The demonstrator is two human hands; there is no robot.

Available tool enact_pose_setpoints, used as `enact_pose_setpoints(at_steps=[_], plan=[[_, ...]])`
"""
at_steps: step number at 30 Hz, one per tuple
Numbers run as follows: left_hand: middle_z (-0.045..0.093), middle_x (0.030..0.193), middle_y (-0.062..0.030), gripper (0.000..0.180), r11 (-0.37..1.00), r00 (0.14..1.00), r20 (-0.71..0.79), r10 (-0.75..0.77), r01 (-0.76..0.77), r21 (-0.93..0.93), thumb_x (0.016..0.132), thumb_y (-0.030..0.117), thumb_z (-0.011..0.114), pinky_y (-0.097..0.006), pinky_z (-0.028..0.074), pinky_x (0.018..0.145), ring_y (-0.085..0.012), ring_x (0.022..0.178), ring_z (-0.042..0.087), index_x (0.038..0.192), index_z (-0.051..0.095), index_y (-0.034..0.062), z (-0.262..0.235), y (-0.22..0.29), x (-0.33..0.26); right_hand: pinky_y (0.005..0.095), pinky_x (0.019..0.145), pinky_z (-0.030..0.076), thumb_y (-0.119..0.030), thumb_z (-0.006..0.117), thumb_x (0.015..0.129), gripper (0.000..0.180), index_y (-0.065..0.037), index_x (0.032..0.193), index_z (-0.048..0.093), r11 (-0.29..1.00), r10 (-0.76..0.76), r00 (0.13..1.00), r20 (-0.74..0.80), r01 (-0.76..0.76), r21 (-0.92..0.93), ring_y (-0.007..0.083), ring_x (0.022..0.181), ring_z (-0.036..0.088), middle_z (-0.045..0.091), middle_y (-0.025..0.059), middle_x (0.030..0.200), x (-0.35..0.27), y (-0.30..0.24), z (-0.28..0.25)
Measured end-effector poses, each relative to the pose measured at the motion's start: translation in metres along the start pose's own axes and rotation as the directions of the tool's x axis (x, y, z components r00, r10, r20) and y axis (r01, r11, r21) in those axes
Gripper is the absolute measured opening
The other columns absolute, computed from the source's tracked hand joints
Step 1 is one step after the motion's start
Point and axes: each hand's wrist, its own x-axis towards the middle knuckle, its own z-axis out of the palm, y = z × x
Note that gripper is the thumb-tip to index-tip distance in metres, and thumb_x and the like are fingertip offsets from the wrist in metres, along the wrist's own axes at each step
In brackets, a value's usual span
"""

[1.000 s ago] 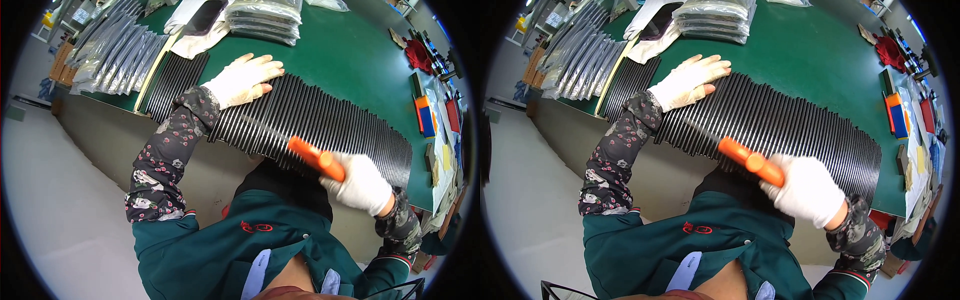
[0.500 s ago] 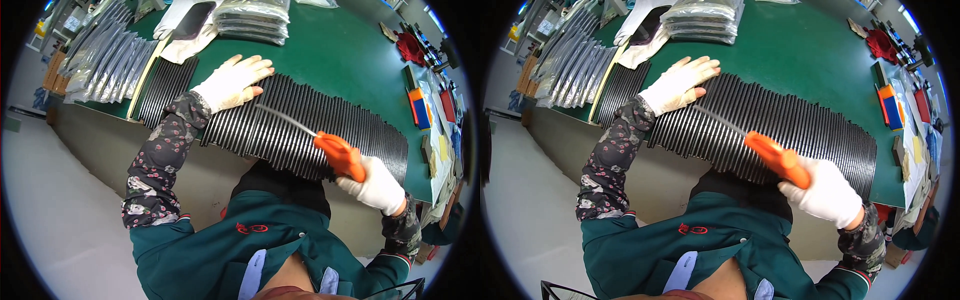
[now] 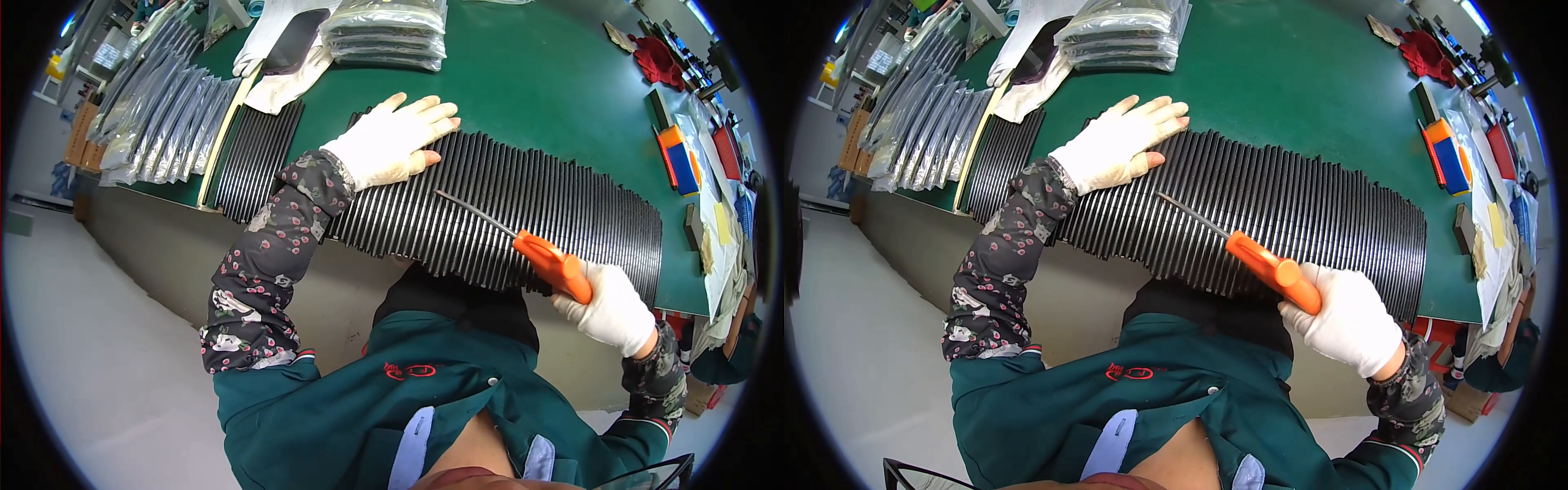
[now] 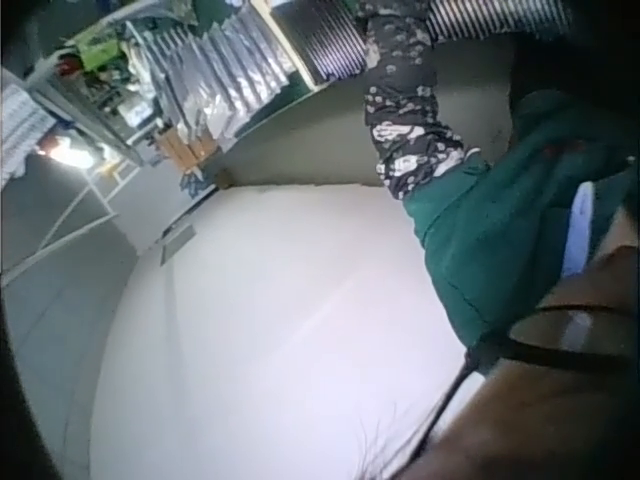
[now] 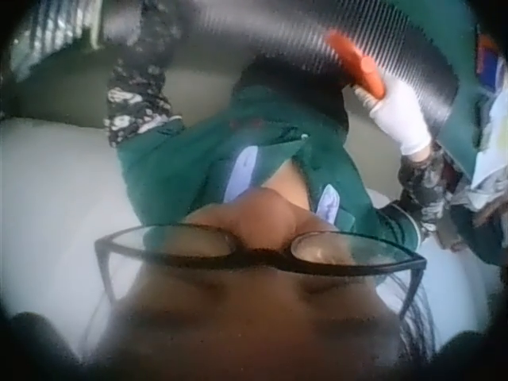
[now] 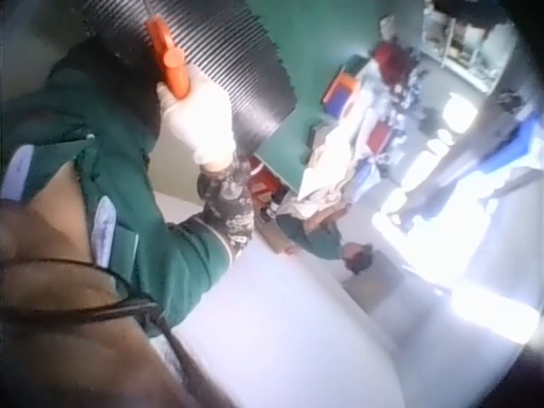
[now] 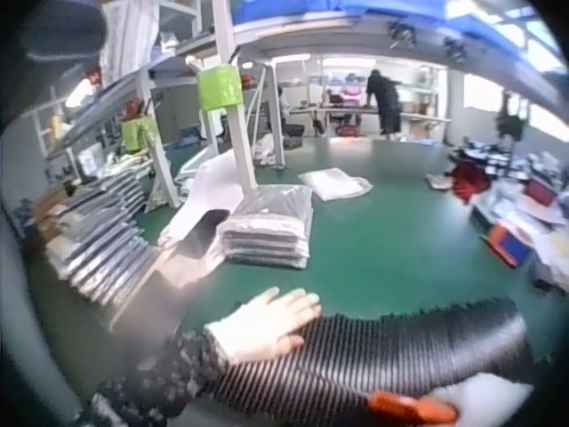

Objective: Cleaning a row of industrial fins with an air nozzle and recording progress on a log sheet.

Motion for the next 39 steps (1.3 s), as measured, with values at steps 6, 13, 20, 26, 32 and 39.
enact_pose_setpoints(at_steps=[6,13,20,26,32,39], plan=[[0.035,0.140,-0.0058,0.053,1.000,0.999,0.035,-0.009,0.009,-0.001,0.085,0.024,0.055,-0.044,0.027,0.106,-0.0220,0.131,0.032,0.133,0.039,0.0107,-0.004,0.002,0.000,0.0392,0.062,0.049,-0.025,0.065,0.074,0.025,-0.007,0.090,0.058,0.983,-0.142,0.986,0.089,0.151,-0.103,0.0342,0.065,0.060,0.060,0.0148,0.067,-0.009,0.005,0.007],[0.035,0.141,-0.0062,0.051,1.000,0.998,0.062,-0.011,0.011,-0.003,0.087,0.025,0.052,-0.045,0.024,0.108,-0.0224,0.132,0.030,0.133,0.038,0.0103,-0.006,0.002,0.002,0.0365,0.063,0.049,-0.021,0.066,0.073,0.028,-0.006,0.096,0.060,0.993,-0.063,0.995,0.079,0.070,-0.092,0.0348,0.067,0.061,0.061,0.0163,0.071,-0.018,0.010,0.002],[0.027,0.145,-0.0082,0.058,1.000,0.998,0.057,0.007,-0.009,0.029,0.086,0.034,0.051,-0.048,0.022,0.107,-0.0271,0.134,0.025,0.136,0.033,0.0110,-0.008,0.001,0.003,0.0314,0.062,0.048,-0.015,0.065,0.074,0.029,-0.003,0.099,0.059,0.979,0.079,0.996,0.041,-0.085,0.183,0.0258,0.059,0.058,0.060,0.0140,0.068,-0.033,0.024,-0.013],[0.027,0.144,-0.0084,0.064,0.984,0.978,0.145,0.147,-0.160,0.079,0.087,0.052,0.036,-0.050,0.022,0.107,-0.0278,0.134,0.024,0.137,0.032,0.0113,-0.006,0.021,0.020,0.0311,0.062,0.048,-0.015,0.066,0.073,0.024,-0.004,0.094,0.060,0.983,0.073,0.992,0.104,-0.090,0.161,0.0236,0.059,0.058,0.060,0.0115,0.068,-0.035,0.019,-0.009],[0.031,0.143,-0.0063,0.063,0.990,0.987,0.086,0.137,-0.140,0.028,0.086,0.053,0.036,-0.049,0.024,0.106,-0.0271,0.133,0.027,0.135,0.036,0.0127,-0.001,0.016,0.014,0.0391,0.061,0.048,-0.021,0.067,0.072,0.025,-0.006,0.090,0.059,0.996,-0.093,0.989,0.111,0.092,0.016,0.0341,0.063,0.059,0.059,0.0149,0.066,-0.032,0.017,0.006],[0.030,0.143,-0.0056,0.060,0.991,0.988,0.079,0.136,-0.137,0.004,0.086,0.047,0.041,-0.048,0.024,0.106,-0.0258,0.133,0.026,0.135,0.036,0.0132,-0.001,0.016,0.014,0.0392,0.060,0.049,-0.025,0.067,0.071,0.024,-0.006,0.083,0.056,0.981,-0.149,0.979,0.141,0.164,-0.103,0.0333,0.062,0.060,0.059,0.0144,0.065,-0.028,0.014,0.014]])
